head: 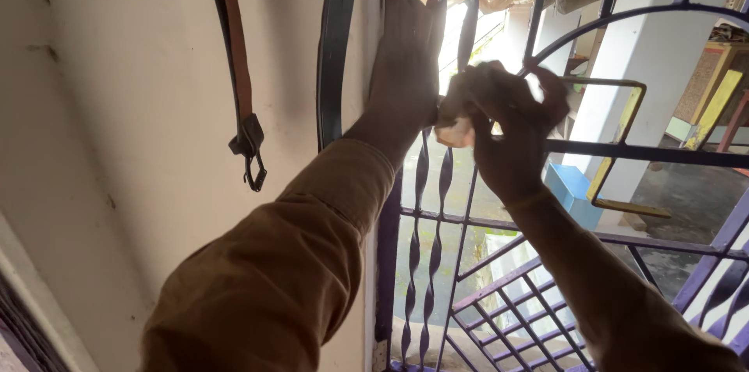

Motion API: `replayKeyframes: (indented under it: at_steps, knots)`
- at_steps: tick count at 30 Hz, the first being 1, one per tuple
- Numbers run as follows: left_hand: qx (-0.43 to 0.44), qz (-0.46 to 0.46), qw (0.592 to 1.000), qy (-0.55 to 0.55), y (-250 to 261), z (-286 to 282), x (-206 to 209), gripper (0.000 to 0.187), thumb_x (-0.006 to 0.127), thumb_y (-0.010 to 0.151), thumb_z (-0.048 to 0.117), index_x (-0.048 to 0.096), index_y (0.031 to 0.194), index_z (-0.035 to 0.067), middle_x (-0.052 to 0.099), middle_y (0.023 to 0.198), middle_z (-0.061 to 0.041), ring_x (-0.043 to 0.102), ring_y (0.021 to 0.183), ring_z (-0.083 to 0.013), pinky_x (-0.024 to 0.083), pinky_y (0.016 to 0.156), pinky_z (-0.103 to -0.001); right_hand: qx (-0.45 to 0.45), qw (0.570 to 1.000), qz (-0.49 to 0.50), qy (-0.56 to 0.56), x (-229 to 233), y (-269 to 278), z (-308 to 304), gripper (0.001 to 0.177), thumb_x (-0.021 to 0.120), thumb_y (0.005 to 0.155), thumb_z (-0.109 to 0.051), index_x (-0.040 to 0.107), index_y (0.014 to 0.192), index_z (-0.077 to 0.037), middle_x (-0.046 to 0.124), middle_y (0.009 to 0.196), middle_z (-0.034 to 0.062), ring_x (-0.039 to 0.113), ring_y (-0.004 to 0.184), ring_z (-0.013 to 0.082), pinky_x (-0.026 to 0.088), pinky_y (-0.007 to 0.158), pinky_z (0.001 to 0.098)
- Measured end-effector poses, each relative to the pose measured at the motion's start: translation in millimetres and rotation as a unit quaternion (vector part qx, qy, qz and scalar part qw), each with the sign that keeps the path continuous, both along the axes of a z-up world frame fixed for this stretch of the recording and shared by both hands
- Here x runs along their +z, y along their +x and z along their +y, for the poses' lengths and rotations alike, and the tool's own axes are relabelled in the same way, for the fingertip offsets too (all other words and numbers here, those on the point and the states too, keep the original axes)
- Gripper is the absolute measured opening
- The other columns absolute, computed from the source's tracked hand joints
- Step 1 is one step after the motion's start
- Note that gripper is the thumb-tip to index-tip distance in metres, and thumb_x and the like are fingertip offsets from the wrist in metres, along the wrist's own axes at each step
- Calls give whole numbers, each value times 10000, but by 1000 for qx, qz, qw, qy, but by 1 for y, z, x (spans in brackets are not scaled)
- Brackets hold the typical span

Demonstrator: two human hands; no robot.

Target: The person wipes the purple metal window frame and the adjacent white wall with a white cloth. They systematically clean the vertical bars and the horizontal frame sections, moving from the lower part of the window upwards.

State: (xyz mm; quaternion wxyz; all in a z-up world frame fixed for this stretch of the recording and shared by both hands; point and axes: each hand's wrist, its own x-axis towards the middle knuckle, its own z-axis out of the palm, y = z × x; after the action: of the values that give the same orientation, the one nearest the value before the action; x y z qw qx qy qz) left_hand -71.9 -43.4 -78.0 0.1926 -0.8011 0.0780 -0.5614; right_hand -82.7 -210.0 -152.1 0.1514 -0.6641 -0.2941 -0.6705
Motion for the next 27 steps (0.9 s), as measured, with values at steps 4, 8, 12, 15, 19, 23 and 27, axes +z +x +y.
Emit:
replayKeyframes:
  at_steps: [4,8,12,15,19,23,27]
  knots:
    - [51,-22,998,20,4,-3,3,1074,647,841,696,360,1520,-87,487,1393,-333,368,1419,-467,81,1247,-548,-49,998,-4,-32,5,26,17,250,643,1063,-202,689,1298,-131,606,1301,68,501,1360,264,160,1261,517]
    - [8,-2,1000,5,-4,2,4,1192,597,755,798,360,1495,-106,491,1401,-307,366,1422,-448,74,1235,-514,-79,996,3,-48,-18,39,19,252,574,1094,-170,681,1321,-185,602,1341,48,541,1364,214,131,1333,585]
    - [80,18,996,38,-9,-3,5,1133,599,822,749,338,1523,-101,500,1373,-313,375,1402,-457,77,1230,-537,-78,993,44,-72,-32,32,11,281,633,1050,-147,682,1327,-156,608,1310,49,533,1314,215,163,1293,616]
    - [103,22,993,61,-6,-4,5,1028,662,853,607,349,1528,-102,491,1387,-310,385,1396,-475,81,1235,-560,-91,990,61,-92,-31,22,8,328,677,948,-87,707,1265,-169,616,1287,39,534,1317,221,198,1271,590]
    - [80,-18,996,45,5,0,4,821,651,901,374,362,1522,-78,472,1438,-305,373,1429,-458,83,1247,-562,-88,990,59,-98,-26,0,5,367,714,833,-48,735,1164,-208,618,1226,28,525,1271,283,245,1206,581]
    - [73,-25,996,45,10,0,-1,740,623,929,264,360,1531,-74,481,1414,-323,387,1408,-461,104,1243,-571,-2,996,94,7,-2,-6,-13,185,716,983,-43,684,1143,-131,594,1177,72,510,1204,319,374,1087,498]
    - [100,-9,993,64,2,-2,3,823,650,845,318,353,1501,-80,457,1409,-345,381,1390,-467,112,1211,-568,126,988,-12,87,45,9,-15,203,593,1016,-22,623,1204,-92,462,1312,149,485,1297,341,475,1107,468]
